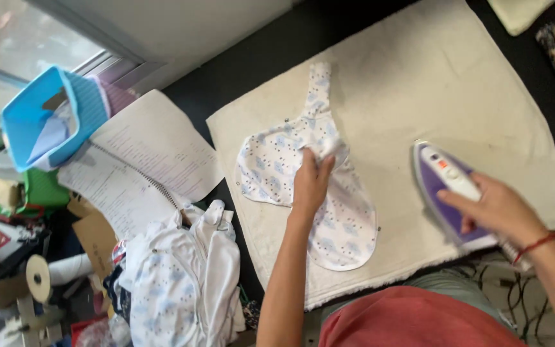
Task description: Ironing and folding baby onesies on a pressing table
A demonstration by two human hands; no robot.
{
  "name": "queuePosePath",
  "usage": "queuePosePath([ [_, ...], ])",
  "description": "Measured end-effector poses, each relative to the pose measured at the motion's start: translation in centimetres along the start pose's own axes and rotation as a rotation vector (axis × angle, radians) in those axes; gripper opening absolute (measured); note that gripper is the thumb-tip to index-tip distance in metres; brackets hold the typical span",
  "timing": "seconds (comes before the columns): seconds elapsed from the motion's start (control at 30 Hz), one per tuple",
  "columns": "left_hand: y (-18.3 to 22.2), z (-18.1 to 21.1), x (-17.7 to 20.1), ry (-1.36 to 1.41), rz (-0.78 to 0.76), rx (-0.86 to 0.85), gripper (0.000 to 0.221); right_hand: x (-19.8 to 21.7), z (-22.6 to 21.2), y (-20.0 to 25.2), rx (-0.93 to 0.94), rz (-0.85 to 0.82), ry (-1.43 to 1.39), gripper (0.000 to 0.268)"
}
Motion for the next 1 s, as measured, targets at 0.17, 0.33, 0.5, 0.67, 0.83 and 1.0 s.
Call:
queuePosePath([
  [0.17, 6.6, 3.1, 3.7, 0.441, 0.408, -0.340, 0.032, 5.5, 0.8, -5.6, 0.112, 0.100, 0.195, 0.040],
  [0.33, 13.4, 8.2, 7.1, 0.674, 0.507, -0.462, 0.040, 4.6, -1.2, -4.1, 0.746, 0.546, 0.724, 0.087],
  [0.5, 15.7, 7.6, 8.6, 0.987, 0.486, -0.430, 0.051, -0.7, -8.8, 3.1, 1.197, -0.115, 0.195, 0.097],
  [0.67, 10.5, -1.7, 9.4, 0.773, 0.686, 0.055, 0.041, -4.0, -10.0, -1.0, 0.706, -0.468, 0.193, 0.030],
  [0.83, 9.1, -12.2, 4.3, 0.149, 0.574, 0.369, 0.066, -14.2, -4.8, -5.6, 0.528, -0.552, 0.489, 0.047],
  [1.0, 14.4, -12.1, 0.8, -0.181, 0.658, 0.216, 0.032, -17.5, -1.4, -5.0, 0.684, -0.260, 0.678, 0.036],
])
Point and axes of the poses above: each hand's wrist, its own y-axis away from the middle knuckle, its own x-axis out of the back of the hand, z = x × y, the point moved 4 cm from there along -y, towards the middle knuckle, and after that the axes turned 5 degrees about x, right-handed, at the moved point
